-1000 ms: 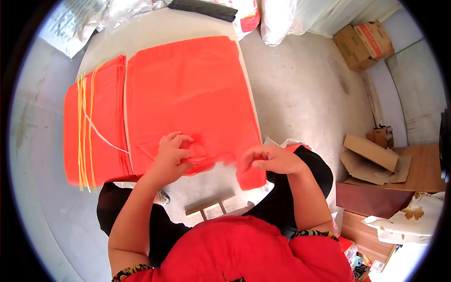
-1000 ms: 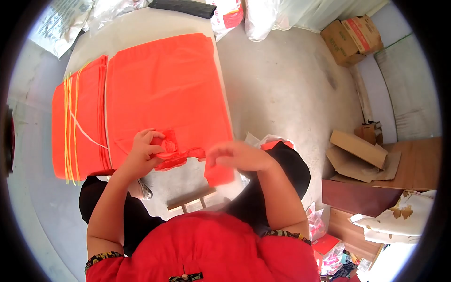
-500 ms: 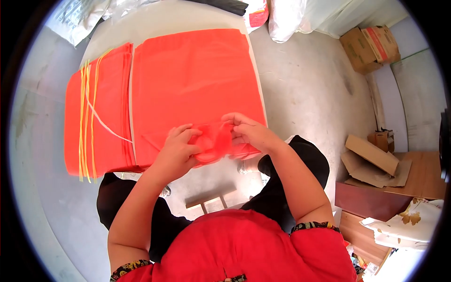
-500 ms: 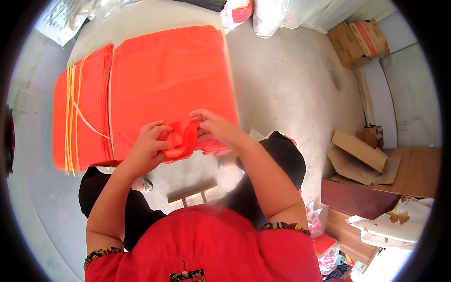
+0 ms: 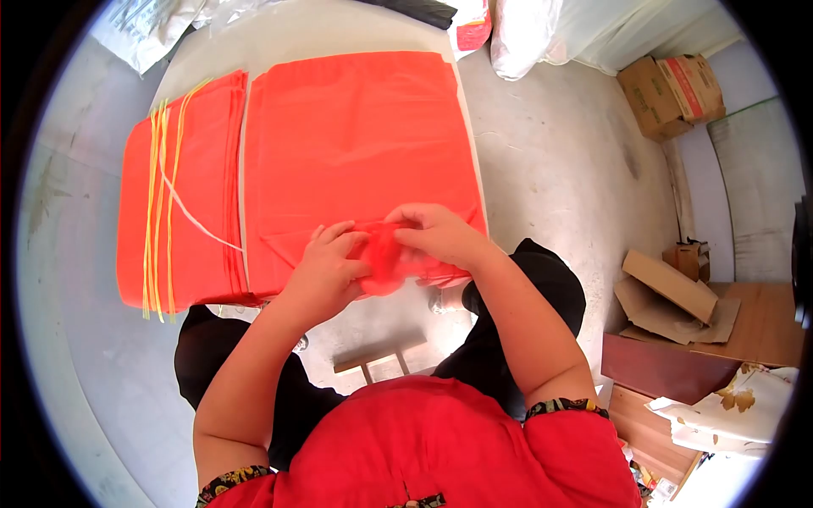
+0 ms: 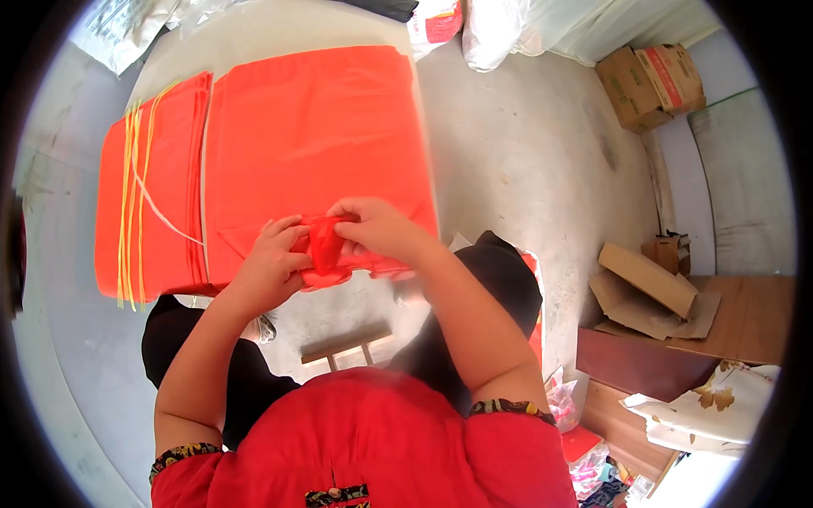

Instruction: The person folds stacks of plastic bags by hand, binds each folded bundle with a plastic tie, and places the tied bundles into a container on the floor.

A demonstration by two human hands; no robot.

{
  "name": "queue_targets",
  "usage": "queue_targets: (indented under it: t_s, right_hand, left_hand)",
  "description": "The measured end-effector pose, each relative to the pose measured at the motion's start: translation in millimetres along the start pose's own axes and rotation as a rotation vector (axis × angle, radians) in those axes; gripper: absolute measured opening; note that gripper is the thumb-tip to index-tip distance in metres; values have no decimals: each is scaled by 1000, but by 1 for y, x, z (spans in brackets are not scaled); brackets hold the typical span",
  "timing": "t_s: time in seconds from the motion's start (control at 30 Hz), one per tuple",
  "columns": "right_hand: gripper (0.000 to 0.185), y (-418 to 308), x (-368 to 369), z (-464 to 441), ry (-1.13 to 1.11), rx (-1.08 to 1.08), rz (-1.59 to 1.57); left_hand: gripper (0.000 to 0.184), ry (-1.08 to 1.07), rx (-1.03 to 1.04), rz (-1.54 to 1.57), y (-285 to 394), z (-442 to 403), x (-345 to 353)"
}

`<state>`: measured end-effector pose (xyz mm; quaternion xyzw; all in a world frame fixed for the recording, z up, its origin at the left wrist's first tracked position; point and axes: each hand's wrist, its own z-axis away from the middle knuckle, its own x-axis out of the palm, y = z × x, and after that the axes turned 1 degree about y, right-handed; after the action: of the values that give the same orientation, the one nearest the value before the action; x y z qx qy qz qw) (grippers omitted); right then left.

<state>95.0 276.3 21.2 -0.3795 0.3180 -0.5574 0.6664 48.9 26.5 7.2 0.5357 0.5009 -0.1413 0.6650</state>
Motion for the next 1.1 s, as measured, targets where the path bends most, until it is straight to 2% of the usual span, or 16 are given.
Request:
queue_targets:
  t_s: [0.07, 0.17, 0.27, 0.5, 0.7, 0.9, 1.1]
  right_hand:
    - [21, 8, 7, -10, 80, -33, 133]
    - [27, 17, 14, -14, 231, -259, 469]
    - [28, 11, 17, -10, 315, -291, 636]
    - [27, 10, 22, -16, 358, -321, 596]
    - [29, 8, 26, -12, 351, -299, 636]
    - [27, 10, 27, -13, 370, -291, 717]
    - [26, 11, 28, -13, 375, -320, 712]
  left_hand:
    - [25, -11, -15, -33, 2, 1, -1]
    - [27, 17, -13, -39, 7, 2, -2]
    - [29, 49, 0, -11, 8, 3, -1]
    - [31, 138, 69, -44, 11, 2, 0]
    - [29, 132, 96, -86, 12, 1, 1]
    - [25, 147, 241, -128, 6, -2, 2]
    - [26, 143, 234, -86, 1, 0, 5]
